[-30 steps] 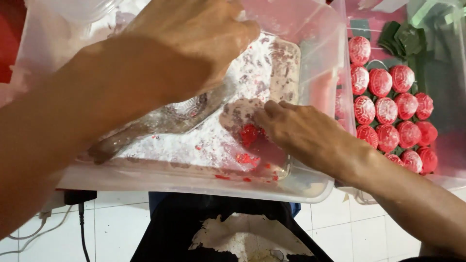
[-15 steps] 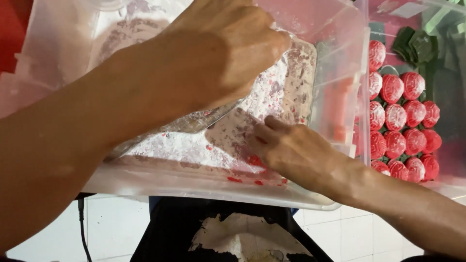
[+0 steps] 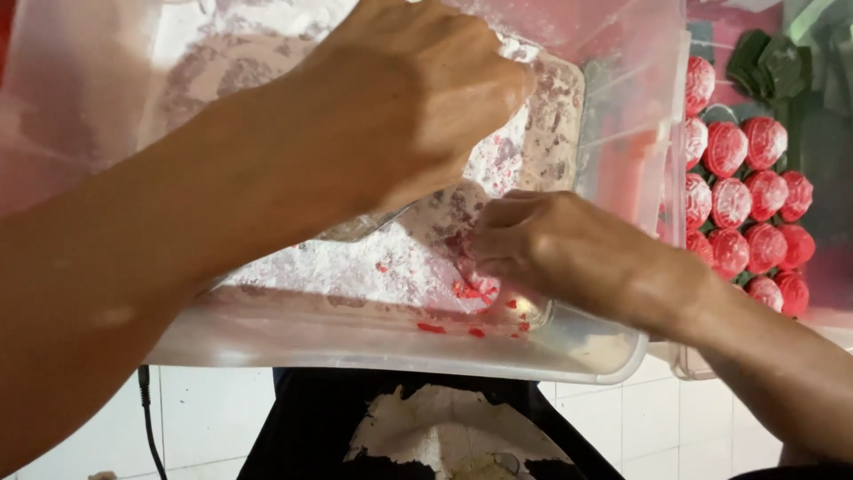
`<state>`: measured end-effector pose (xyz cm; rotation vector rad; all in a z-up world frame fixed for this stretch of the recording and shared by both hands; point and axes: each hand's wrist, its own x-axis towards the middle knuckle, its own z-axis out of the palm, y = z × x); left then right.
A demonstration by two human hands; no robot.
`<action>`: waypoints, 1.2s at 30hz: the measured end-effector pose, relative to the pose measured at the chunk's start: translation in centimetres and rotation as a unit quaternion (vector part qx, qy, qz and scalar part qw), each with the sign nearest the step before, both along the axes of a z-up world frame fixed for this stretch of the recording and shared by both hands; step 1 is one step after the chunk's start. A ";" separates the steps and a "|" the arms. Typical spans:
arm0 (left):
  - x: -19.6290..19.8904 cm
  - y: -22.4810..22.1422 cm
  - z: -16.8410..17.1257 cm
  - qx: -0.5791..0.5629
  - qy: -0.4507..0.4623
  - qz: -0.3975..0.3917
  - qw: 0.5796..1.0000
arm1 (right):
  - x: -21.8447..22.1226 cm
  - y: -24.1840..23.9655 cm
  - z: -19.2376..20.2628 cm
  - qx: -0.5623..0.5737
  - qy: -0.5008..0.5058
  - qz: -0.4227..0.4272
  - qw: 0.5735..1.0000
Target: Molding red dough into traditional cakes using a wooden mold and by hand, then coating them with flour and arranging them in a tray
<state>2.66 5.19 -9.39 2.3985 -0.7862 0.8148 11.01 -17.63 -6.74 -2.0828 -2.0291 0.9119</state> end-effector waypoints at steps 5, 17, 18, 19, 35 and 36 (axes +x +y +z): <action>0.2 -0.2 0.5 0.058 0.048 0.032 0.997 | -0.6 -0.6 -1.0 0.060 -0.097 0.049 0.992; 0.8 -0.4 1.5 0.148 0.099 0.075 0.981 | 0.0 -0.6 -0.8 -0.012 -0.043 0.044 0.998; 0.7 -0.3 1.6 0.145 0.111 0.072 0.981 | 0.3 -0.1 -0.3 -0.006 0.024 0.022 0.999; 0.8 -0.3 1.4 0.144 0.112 0.074 0.980 | -0.1 0.0 0.1 -0.007 0.026 0.023 0.999; 1.4 -0.8 0.7 0.150 0.139 0.069 0.976 | 0.6 -1.3 0.7 -0.090 0.058 0.020 0.994; 1.6 -0.8 0.9 0.154 0.151 0.067 0.974 | 0.2 -1.7 0.9 -0.092 0.028 0.065 0.993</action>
